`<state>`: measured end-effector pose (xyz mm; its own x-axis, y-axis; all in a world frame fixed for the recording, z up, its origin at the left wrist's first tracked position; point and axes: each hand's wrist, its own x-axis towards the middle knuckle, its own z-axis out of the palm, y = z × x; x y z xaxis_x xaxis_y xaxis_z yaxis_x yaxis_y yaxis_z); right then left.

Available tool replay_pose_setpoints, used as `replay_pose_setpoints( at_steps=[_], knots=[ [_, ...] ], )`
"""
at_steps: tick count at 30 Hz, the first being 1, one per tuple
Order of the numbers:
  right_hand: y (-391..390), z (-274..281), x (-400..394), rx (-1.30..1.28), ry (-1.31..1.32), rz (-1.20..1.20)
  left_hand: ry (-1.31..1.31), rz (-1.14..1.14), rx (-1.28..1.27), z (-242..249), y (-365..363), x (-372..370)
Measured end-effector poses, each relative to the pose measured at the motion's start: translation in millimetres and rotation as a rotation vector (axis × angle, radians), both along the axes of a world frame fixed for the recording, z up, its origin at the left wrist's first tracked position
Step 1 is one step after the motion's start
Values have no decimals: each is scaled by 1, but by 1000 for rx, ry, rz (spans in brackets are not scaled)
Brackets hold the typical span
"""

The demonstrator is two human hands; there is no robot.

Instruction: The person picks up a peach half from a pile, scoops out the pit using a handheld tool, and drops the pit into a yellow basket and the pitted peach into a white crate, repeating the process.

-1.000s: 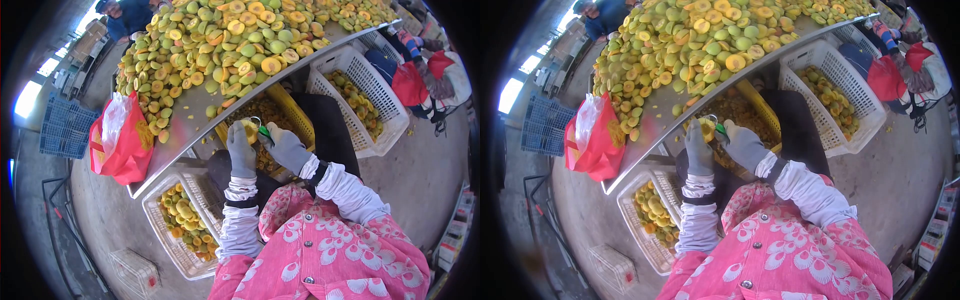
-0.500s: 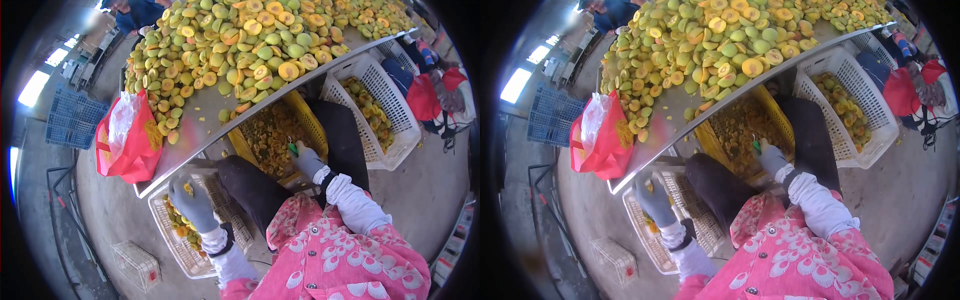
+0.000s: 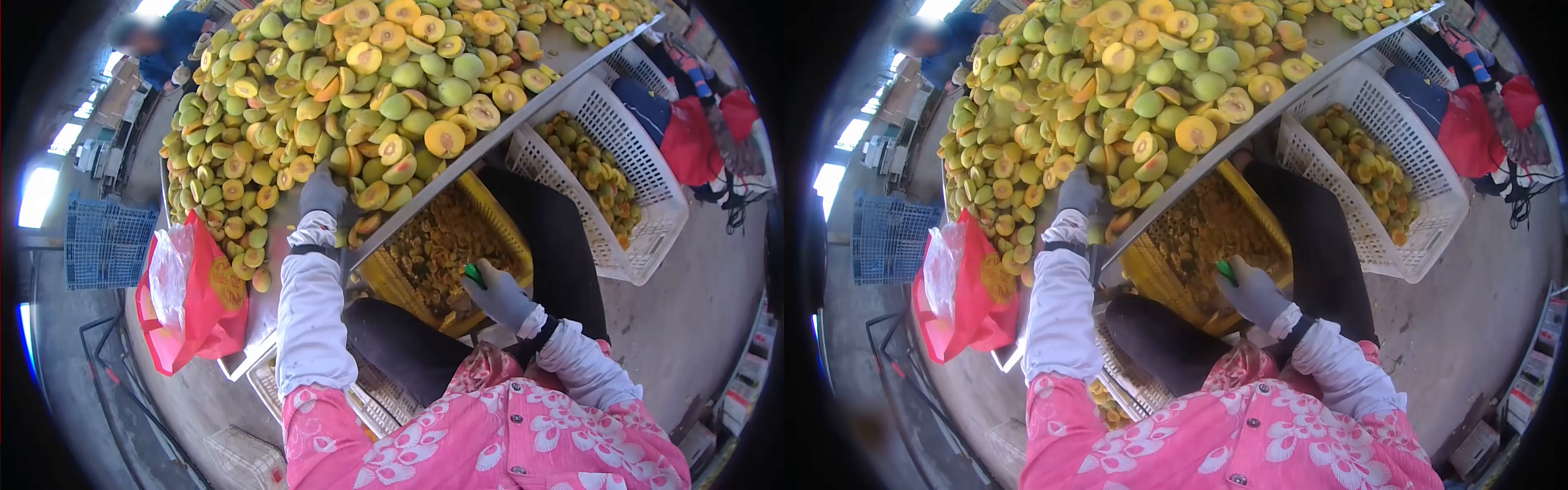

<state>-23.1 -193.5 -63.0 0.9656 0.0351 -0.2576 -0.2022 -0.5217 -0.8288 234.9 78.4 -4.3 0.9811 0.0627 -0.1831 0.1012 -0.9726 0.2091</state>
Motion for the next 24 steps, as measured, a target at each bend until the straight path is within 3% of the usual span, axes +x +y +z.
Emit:
replay_pose_setpoints(
  at_steps=[1,2,4,6,9,11,13,15,17,19,24],
  knots=[
    [3,4,3,96,-52,9,25,33,-99,5,4,-7],
    [7,9,3,192,-101,16,99,123,-359,8,10,-18],
    [16,31,6,187,-153,52,-178,-402,-968,-8,33,-64],
    [25,63,8,173,-203,87,24,-121,-1522,15,12,-125],
    [40,106,3,205,-111,151,104,73,-1546,57,-30,-200],
    [49,119,-6,331,-189,169,33,83,-1564,67,-54,-234],
    [55,120,-15,292,-259,175,-52,86,-1580,71,-65,-252],
    [61,121,-26,307,-322,115,-77,232,-1811,75,-70,-263],
    [63,123,-35,259,-354,127,-135,248,-1725,81,-76,-270],
    [64,124,-42,209,-378,133,-387,208,-1451,88,-83,-279],
    [71,125,-58,323,-321,162,-552,294,-1316,110,-99,-299]
  ],
)
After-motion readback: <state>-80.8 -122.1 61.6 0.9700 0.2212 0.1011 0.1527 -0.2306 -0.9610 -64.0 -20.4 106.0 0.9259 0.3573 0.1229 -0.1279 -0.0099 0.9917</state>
